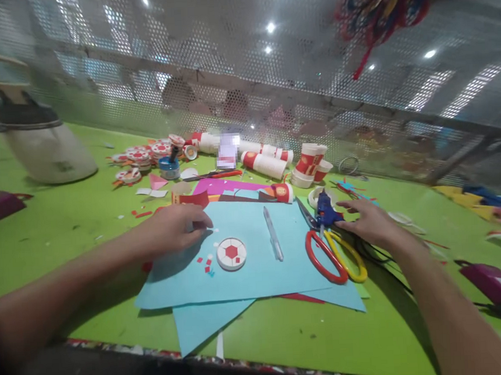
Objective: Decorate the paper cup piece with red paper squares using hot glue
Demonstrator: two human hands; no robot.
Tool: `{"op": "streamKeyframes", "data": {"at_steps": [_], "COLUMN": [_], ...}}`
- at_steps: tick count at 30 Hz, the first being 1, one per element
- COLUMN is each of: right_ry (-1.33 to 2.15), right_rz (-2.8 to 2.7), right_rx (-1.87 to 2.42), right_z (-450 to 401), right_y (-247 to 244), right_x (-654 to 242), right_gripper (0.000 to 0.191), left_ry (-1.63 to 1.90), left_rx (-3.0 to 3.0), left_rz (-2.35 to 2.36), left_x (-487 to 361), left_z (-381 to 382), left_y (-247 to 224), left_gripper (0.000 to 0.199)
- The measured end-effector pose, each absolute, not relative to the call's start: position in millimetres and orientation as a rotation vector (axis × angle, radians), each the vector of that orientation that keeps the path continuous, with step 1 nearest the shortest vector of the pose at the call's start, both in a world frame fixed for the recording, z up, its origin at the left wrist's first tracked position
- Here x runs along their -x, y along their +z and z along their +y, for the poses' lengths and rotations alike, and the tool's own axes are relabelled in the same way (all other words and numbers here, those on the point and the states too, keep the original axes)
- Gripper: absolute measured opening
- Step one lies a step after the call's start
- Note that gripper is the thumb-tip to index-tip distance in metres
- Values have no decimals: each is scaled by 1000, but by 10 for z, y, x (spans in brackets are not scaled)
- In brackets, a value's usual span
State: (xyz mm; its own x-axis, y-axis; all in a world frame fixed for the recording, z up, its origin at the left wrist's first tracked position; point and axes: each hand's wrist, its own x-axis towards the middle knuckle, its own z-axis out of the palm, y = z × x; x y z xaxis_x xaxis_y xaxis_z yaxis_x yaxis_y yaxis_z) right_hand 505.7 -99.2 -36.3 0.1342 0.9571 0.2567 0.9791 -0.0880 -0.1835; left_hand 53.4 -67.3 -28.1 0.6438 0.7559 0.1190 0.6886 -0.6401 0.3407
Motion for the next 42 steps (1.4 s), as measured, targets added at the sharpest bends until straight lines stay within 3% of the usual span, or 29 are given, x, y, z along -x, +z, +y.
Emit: {"op": "streamKeyframes", "data": {"at_steps": [6, 14, 28, 37, 42], "right_ry": [-419, -192, -5, 362, 691], "right_rz": [-1759, -2167, -2150, -2043, -1948], "right_rx": [1875, 1350, 1244, 1342, 1432], "right_z": [-1329, -1494, -1490, -1513, -1527], "right_y": [17, 14, -94, -84, -21], "right_x": [-4323, -3247, -3093, -2959, -2791], "right_gripper": [19, 9, 12, 16, 17], "left_ry": [300, 351, 273, 471, 560], "left_rx": [-2654, -2731, -2999, -2061, -1582], "left_rz": [1050, 910, 933, 1163, 991], "left_x": [-547, -601, -662, -533, -584], "left_z": [-701, -761, -883, -669, -791], "left_y": [-278, -376, -359, -266, -178], "left_gripper": [24, 21, 23, 20, 21]}}
